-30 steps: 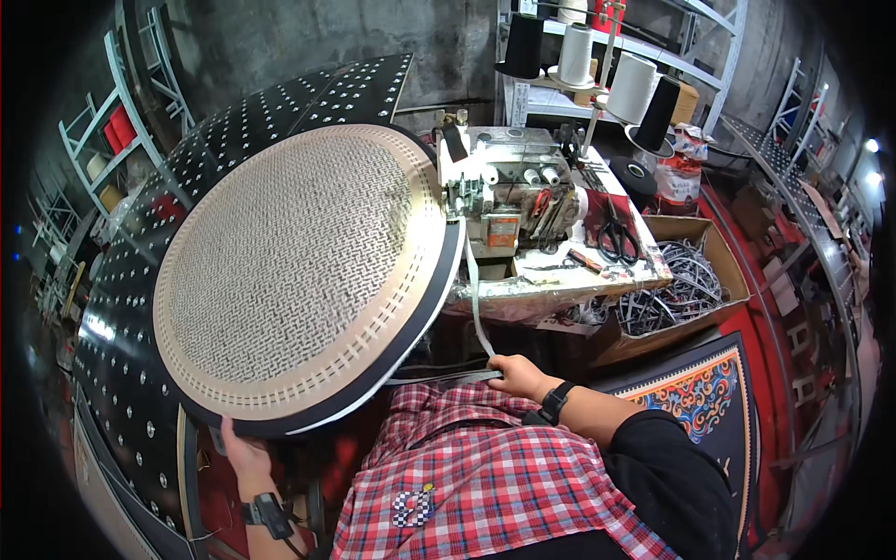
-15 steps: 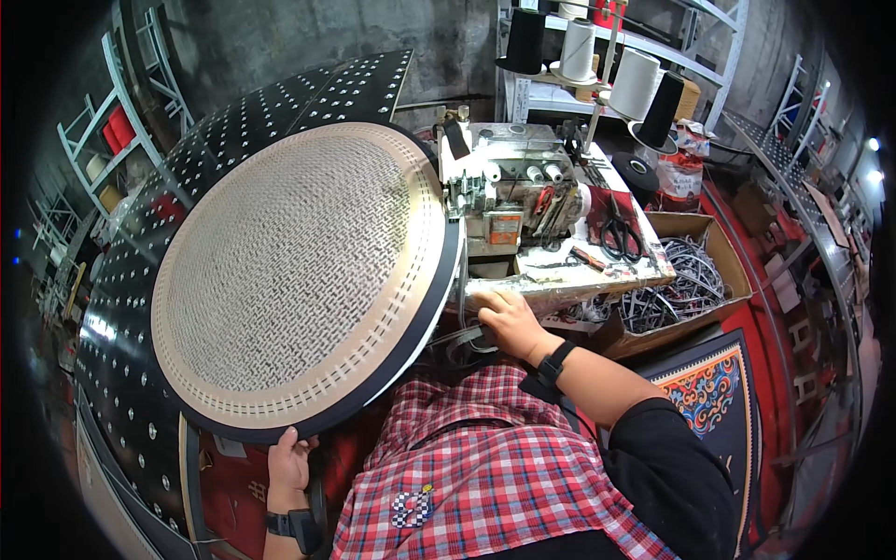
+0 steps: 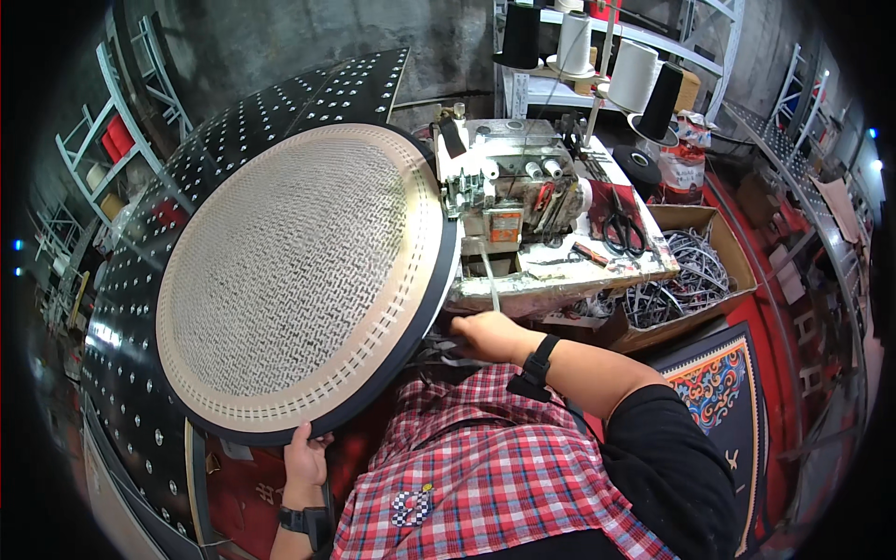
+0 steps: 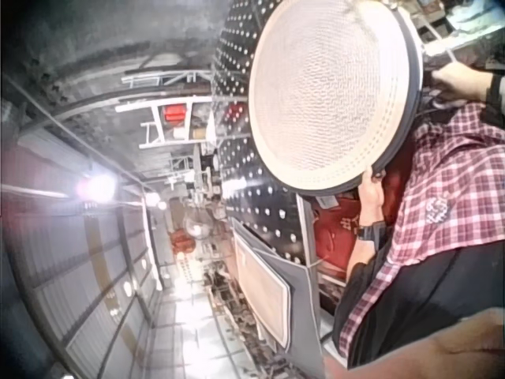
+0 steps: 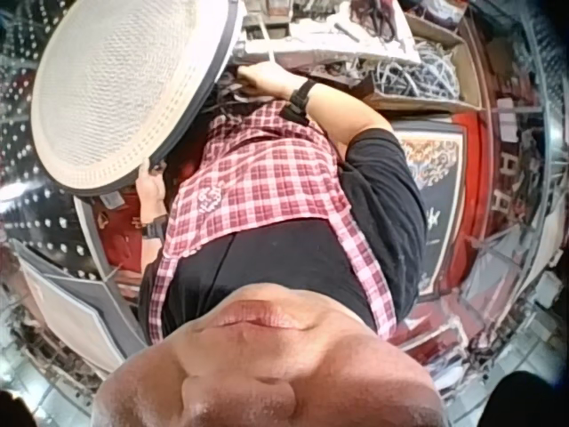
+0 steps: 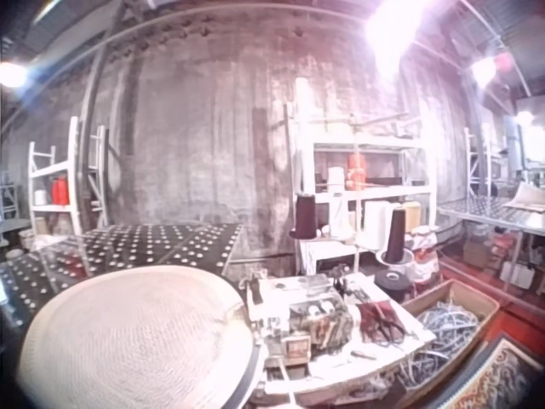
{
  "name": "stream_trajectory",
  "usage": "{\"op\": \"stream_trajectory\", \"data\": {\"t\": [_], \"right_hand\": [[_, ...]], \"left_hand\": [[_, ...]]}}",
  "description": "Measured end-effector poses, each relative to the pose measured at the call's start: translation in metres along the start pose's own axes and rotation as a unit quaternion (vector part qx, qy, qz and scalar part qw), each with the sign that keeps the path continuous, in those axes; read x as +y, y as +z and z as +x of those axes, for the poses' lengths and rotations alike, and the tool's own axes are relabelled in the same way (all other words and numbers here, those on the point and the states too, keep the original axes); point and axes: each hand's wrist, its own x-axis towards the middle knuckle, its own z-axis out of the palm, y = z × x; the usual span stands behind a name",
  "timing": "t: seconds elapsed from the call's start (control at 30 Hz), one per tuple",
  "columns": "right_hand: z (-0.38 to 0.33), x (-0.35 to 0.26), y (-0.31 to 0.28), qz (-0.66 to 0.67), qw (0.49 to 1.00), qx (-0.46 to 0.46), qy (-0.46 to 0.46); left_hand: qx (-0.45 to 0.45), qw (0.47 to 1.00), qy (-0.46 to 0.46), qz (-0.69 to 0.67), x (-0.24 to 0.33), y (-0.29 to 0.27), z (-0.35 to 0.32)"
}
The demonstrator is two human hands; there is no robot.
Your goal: Sewing edges of floor mats using an industrial sewing machine.
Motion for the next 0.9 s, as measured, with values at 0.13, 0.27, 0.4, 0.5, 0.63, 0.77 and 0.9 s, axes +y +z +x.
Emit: {"op": "stream_trajectory", "data": {"t": [0.13,0.27,0.4,0.5,0.63,0.77,0.9], "right_hand": [[-0.004,-0.025,0.000,0.178,0.972,-0.150,0.031],[0.004,-0.039,0.003,0.390,0.904,-0.149,0.087],[0.027,-0.052,0.008,0.537,0.815,-0.154,0.154],[0.042,-0.067,0.014,0.642,0.731,-0.025,0.228],[0.045,-0.074,-0.003,0.642,0.708,0.024,0.291],[0.056,-0.055,0.001,0.698,0.667,0.069,0.250],[0.060,-0.046,-0.007,0.722,0.638,0.098,0.249]], "left_hand": [[-0.034,0.999,-0.002,0.028,-0.017,0.010,0.003],[-0.070,0.994,-0.016,0.077,-0.022,0.036,0.006],[-0.150,0.972,0.010,0.183,-0.026,0.055,0.010],[-0.213,0.946,0.040,0.241,-0.025,0.072,0.019],[-0.255,0.926,0.060,0.271,-0.025,0.097,0.029],[-0.285,0.908,0.105,0.287,-0.021,0.123,0.032],[-0.300,0.893,0.141,0.304,-0.024,0.140,0.043]]}}
